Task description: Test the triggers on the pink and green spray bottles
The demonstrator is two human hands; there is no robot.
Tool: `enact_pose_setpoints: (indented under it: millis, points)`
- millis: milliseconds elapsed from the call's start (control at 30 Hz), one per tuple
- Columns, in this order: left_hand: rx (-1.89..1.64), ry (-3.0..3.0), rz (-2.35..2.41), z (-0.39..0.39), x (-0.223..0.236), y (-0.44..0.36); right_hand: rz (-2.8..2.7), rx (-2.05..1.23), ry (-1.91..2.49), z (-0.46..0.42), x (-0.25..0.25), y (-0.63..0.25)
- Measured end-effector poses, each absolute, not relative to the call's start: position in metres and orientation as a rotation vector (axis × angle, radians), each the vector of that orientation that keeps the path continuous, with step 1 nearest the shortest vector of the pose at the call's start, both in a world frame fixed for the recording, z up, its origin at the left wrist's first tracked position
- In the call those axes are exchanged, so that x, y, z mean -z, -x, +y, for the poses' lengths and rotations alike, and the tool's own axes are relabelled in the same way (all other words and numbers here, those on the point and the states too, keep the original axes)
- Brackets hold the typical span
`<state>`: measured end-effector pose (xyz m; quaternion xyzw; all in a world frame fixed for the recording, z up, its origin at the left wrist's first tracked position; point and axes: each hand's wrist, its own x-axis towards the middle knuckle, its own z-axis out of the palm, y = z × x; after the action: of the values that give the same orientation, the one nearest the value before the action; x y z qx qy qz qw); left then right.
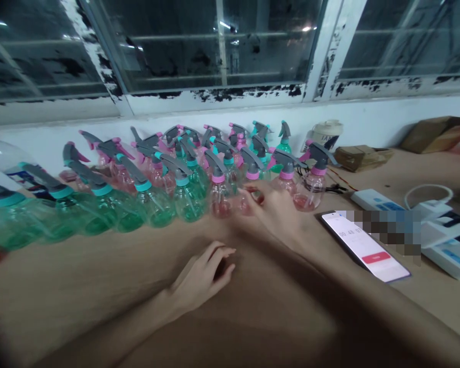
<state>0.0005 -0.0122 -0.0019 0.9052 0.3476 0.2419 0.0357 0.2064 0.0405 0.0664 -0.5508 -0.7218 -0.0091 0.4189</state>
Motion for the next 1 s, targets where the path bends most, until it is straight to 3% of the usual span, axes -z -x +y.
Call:
enact_pose_setpoints:
  millis: [567, 1000]
  points:
    - [-0.766, -2.687, 1.099, -0.01, 0.001, 0.001, -1.704, 0.104, 1.784, 0.075, -0.063, -0.209]
    - [-0.785, -2.623, 1.145, -0.008, -0.002, 0.002, -1.869, -0.058, 1.626, -0.022, -0.069, -0.256]
